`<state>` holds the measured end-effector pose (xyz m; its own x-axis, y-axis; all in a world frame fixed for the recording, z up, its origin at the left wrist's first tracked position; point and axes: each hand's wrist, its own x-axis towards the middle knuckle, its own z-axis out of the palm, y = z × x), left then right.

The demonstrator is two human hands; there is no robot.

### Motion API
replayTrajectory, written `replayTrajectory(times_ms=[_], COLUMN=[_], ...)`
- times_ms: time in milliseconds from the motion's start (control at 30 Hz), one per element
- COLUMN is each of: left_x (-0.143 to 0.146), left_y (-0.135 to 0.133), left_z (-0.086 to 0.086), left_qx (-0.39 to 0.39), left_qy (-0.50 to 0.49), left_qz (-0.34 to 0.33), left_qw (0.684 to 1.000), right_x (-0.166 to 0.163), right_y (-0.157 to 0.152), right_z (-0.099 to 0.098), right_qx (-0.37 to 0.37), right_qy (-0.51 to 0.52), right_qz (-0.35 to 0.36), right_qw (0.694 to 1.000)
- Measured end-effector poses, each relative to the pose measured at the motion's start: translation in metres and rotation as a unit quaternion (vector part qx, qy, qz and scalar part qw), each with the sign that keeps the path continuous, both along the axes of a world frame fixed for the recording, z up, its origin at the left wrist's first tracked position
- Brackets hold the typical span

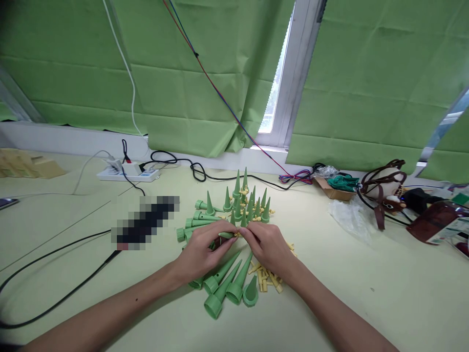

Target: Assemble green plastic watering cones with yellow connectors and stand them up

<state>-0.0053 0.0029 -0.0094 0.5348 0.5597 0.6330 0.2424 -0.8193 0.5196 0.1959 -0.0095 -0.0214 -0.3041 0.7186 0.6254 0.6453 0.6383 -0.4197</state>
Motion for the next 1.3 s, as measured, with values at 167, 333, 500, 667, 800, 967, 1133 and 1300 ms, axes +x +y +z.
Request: replayTrajectory(times_ms=[167,333,500,667,800,967,1133,1300], left_x=[-0.001,0.0,0.0,0.0,0.0,0.001,0.001,0.001], left_y=[0.0,-0.001,0.0,0.0,0.0,0.0,-0.002,-0.002], left_z=[0.0,0.001,0.002,0.002,0.001,0.002,0.003,0.003], left_qx=[0.008,0.012,0.014,0.006,0.009,0.013,0.015,0.02], left_qy=[0.014,0.017,0.001,0.003,0.007,0.0,-0.003,-0.004], left_qz=[-0.007,0.006,0.051,0.062,0.061,0.054,0.043,0.035], left_qw=[1.0,1.0,0.999,0.998,0.998,0.998,0.999,0.999], right_x=[-0.001,-0.002,-0.002,-0.003,-0.003,-0.003,-0.002,-0.001], right_y=[-0.001,-0.002,-0.007,-0.007,-0.005,-0.004,-0.002,-0.001], right_z=[0.0,0.005,0.009,0.009,0.01,0.008,0.005,0.004], right_qx=[-0.021,-0.01,-0.001,0.022,0.028,0.033,0.035,0.031], right_qy=[-0.01,-0.001,0.038,0.03,0.02,0.017,0.008,0.0], right_qz=[-0.009,-0.026,0.008,0.052,0.064,0.053,0.035,0.021], right_qw=[1.0,1.0,0.999,0.998,0.997,0.998,0.999,0.999])
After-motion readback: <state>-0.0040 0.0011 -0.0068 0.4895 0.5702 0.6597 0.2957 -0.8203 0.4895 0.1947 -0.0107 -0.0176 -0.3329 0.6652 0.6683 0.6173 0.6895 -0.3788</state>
